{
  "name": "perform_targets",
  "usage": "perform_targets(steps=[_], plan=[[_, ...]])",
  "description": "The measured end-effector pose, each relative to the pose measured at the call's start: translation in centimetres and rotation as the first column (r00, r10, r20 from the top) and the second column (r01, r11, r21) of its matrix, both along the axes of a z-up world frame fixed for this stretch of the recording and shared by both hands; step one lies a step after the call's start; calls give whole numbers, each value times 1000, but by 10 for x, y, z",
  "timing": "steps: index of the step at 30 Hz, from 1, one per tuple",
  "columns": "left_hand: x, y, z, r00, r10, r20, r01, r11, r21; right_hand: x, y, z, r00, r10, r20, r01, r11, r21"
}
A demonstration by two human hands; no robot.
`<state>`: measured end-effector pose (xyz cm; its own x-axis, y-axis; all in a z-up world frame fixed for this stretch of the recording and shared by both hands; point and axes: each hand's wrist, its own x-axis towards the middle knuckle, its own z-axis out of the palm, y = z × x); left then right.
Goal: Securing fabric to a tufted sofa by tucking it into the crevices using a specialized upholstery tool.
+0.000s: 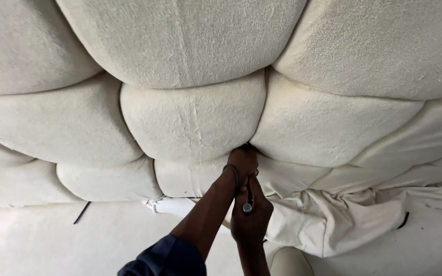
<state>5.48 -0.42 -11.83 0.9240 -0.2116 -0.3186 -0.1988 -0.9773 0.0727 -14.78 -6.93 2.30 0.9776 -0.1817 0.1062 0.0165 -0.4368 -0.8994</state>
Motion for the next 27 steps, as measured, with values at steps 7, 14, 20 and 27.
perform_targets(steps=[7, 14, 20, 27], plan=[[11, -2, -11, 1000, 5, 16, -5, 1000, 2, -1, -4, -7, 1000, 10, 29, -9, 998, -57], [-37, 8, 54, 783, 407, -471, -609, 346, -714, -3, -4, 14, 999, 34, 41, -34, 999, -8], [-108, 29, 111, 730, 334, -596, -613, -66, -787, -7, -10, 14, 998, 39, 52, -42, 998, 43], [-169, 25, 257, 769, 418, 484, 253, 496, -830, -8, -13, 24, 1000, 15, -19, -14, 999, 45]])
